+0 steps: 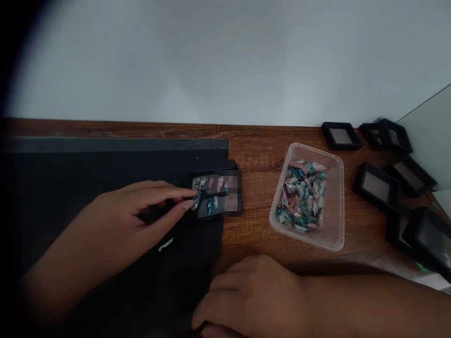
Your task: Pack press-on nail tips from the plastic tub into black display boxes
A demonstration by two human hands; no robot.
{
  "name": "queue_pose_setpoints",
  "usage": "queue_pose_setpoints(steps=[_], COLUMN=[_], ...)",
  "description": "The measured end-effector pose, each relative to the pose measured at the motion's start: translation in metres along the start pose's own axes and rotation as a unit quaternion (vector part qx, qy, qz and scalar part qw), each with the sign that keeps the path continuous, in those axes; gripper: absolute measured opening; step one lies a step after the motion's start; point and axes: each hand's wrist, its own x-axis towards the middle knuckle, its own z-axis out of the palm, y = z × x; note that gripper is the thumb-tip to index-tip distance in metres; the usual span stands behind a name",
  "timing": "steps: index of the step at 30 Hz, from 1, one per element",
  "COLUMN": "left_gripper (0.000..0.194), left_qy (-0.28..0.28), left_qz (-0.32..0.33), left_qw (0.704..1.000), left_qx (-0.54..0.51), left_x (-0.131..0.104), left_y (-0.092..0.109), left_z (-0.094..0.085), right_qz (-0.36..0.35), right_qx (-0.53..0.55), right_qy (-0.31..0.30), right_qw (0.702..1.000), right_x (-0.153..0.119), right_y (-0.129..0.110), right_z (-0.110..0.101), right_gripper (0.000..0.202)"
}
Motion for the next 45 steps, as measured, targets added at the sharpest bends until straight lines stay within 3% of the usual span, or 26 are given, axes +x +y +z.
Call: queue_pose_setpoints(steps=[9, 15, 20, 33, 40, 45], left_gripper=[0.027, 0.030, 0.027, 0.027, 0.033, 0.031], left_qy=[-0.004, 0.024, 0.032, 0.008, 0.028, 0.009], left_qz=[-0.034, 0.038, 0.055, 0.017, 0.011, 0.024], left_qw=[0.999, 0.999, 0.998, 1.000, 1.000, 1.000], left_qx=[-0.017, -0.031, -0.017, 0.001, 0.007, -0.004], left_x=[0.002, -0.001, -0.003, -0.001, 0.000, 0.000], left_y=[0.003, 0.008, 0.016, 0.021, 0.017, 0.019], left_z=[0.001, 0.009, 0.014, 0.019, 0.017, 0.018], right_qz=[0.006, 0.007, 0.007, 0.022, 0.004, 0.022], right_qx=[-0.001, -0.004, 0.007, 0.003, -0.013, -0.031], right_qy=[0.006, -0.022, -0.016, -0.033, -0.022, -0.065], right_qw=[1.000, 1.000, 1.000, 0.999, 1.000, 0.997], right_x=[-0.001, -0.001, 0.001, 0.001, 0.001, 0.000], right_y=[0.001, 0.001, -0.001, -0.002, -0.001, -0.001], right_z=[0.001, 0.000, -0.002, -0.004, -0.003, -0.002], right_gripper=[0.016, 0.015, 0.016, 0.017, 0.019, 0.016])
